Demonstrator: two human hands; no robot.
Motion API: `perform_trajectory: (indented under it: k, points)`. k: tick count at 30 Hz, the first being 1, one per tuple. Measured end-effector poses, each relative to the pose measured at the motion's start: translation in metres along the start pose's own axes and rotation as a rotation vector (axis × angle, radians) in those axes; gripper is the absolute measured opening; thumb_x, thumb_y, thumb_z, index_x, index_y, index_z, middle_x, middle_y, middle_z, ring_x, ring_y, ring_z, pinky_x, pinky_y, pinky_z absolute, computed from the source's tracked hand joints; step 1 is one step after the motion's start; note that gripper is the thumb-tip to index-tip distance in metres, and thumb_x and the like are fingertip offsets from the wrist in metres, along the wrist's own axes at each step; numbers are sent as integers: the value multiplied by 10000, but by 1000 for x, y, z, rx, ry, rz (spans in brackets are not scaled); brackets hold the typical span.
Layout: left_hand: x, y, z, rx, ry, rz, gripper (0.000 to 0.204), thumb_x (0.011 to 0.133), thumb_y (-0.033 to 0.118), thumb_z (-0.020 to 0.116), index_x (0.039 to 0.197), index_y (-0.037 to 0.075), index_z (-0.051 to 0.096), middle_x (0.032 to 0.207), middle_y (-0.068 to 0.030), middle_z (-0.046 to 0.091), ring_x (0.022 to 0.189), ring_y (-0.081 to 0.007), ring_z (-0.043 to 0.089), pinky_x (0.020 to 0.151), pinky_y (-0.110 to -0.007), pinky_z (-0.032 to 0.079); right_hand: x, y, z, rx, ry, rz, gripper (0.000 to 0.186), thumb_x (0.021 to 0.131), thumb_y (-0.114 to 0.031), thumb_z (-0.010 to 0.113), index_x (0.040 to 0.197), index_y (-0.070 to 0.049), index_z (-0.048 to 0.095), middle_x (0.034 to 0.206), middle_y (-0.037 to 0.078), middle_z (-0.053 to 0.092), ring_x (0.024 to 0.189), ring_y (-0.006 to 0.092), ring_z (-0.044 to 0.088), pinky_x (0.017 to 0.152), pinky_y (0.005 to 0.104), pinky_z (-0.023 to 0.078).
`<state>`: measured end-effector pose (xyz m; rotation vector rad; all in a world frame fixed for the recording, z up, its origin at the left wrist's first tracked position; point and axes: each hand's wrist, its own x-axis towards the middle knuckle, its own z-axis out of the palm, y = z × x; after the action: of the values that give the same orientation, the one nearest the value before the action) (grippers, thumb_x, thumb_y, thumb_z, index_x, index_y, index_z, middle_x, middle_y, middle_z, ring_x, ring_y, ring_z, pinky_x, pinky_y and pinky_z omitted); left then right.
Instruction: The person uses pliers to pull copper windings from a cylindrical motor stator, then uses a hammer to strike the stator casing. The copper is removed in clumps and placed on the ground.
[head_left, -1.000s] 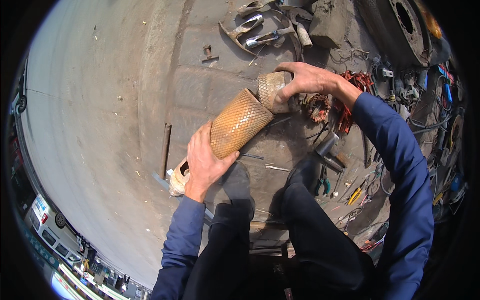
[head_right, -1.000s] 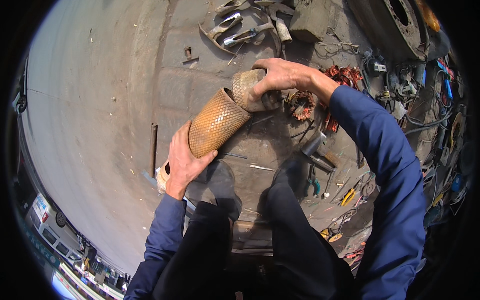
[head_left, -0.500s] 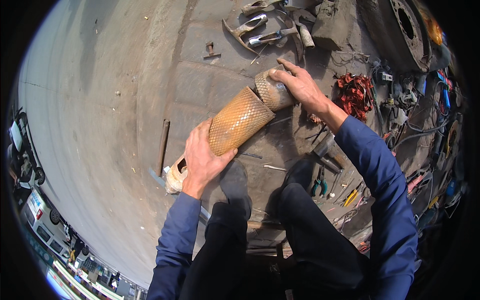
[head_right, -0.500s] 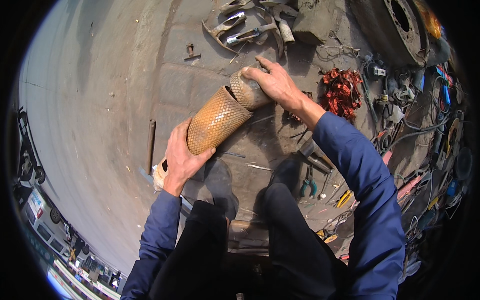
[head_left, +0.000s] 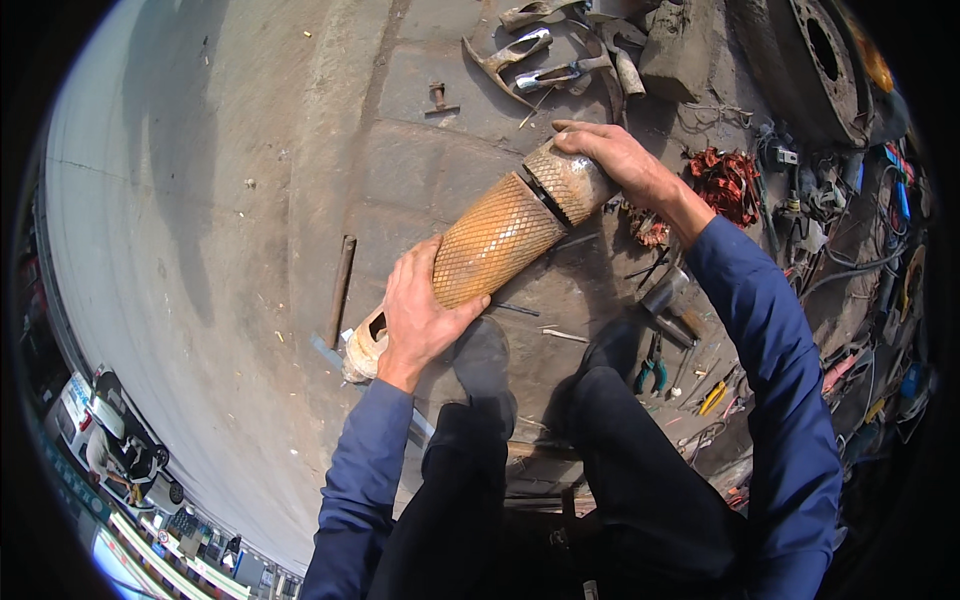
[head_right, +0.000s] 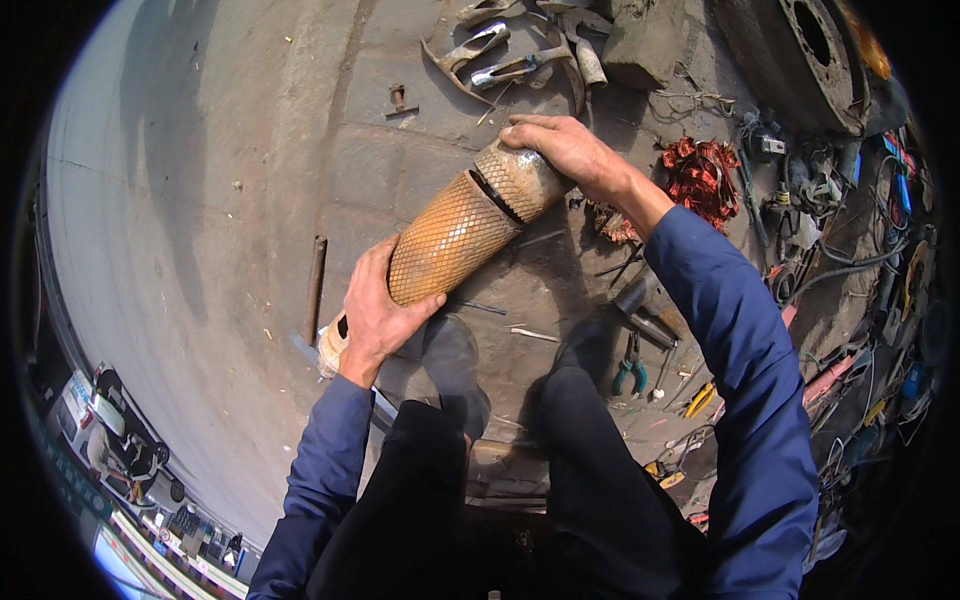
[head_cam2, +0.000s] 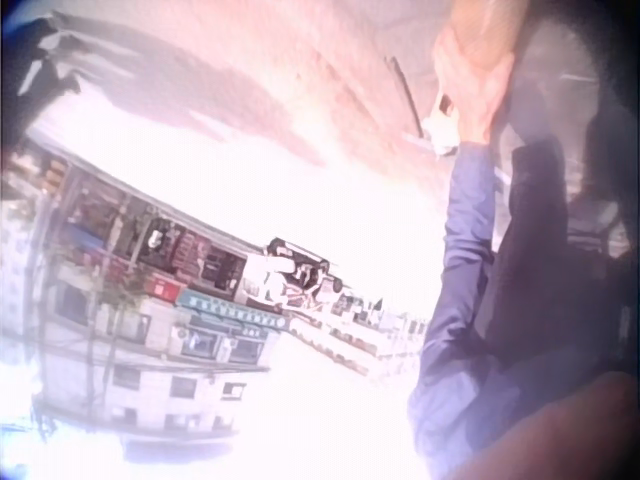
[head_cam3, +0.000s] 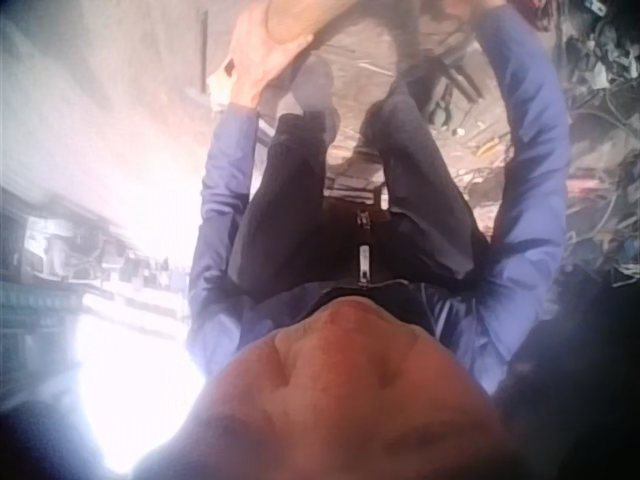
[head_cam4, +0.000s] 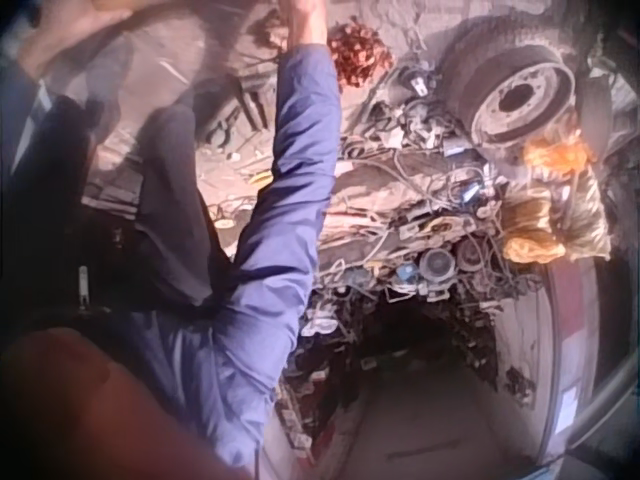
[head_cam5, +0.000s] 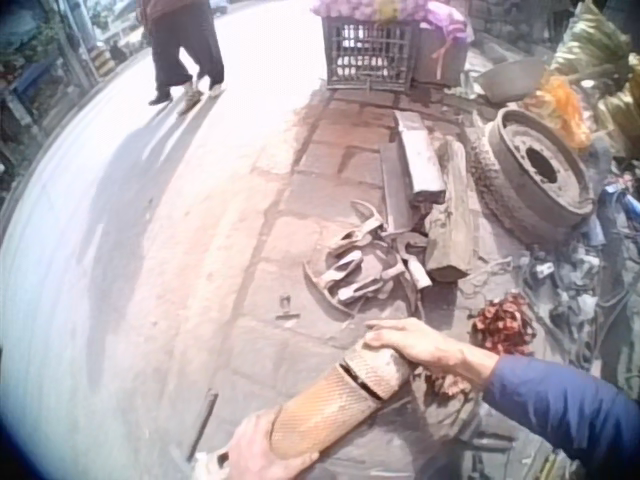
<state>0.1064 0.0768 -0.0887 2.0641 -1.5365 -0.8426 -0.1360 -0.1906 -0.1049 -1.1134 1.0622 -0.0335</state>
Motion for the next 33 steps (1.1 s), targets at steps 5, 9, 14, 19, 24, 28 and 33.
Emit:
perform_trajectory:
  k: [5,9,14,19,24,28,33]
  points:
    - [1,0,-1,4,2,11,963,690,384,991,1467,-21,590,1430,-224,661,1318,-426,629,1131,-493,506,5,-1,1,-261,10,-51,962,947,-550,691,1565,160,490,1563,348,565,1419,378,594,1213,380,433]
    - [2,-2,-2,-3,5,33,969,689,397,997,1466,-17,592,1425,-223,663,1314,-425,630,1127,-490,508,4,2,3,-324,62,-52,846,1013,-493,658,1606,87,492,1519,265,638,1371,289,611,1201,341,424]
    - [2,-4,-2,-2,-10,48,969,681,396,1002,1462,-10,597,1416,-218,666,1305,-425,632,1120,-491,514,1,11,8,-305,154,-85,706,1022,-514,592,1431,55,683,1541,269,630,1380,382,630,1183,374,451]
    - [1,-4,-4,-3,-23,93,959,665,377,1012,1445,-11,611,1400,-214,675,1296,-421,639,1113,-487,520,-8,20,12,-397,270,-104,587,1065,-487,480,1146,45,714,1186,291,755,1110,424,714,1019,460,513]
    - [6,-5,-9,8,-61,109,936,660,367,1015,1421,-14,625,1378,-221,684,1277,-424,647,1101,-489,528,-20,25,19,-296,377,-110,630,1058,-503,465,1127,82,687,1203,356,714,1133,491,686,996,509,508]
    - [5,-8,-13,0,-76,108,932,657,369,1018,1417,-11,632,1377,-219,684,1273,-419,649,1100,-491,529,-19,27,23,-271,487,-5,765,1008,-557,536,1200,171,667,1219,445,680,1184,534,672,1056,509,503]
    - [-2,-13,-15,-10,-81,94,952,655,388,1018,1425,-11,625,1376,-216,684,1281,-417,644,1109,-487,525,-12,31,31,-237,468,48,681,1018,-530,547,1237,100,683,1287,344,700,1195,434,676,1045,469,500]
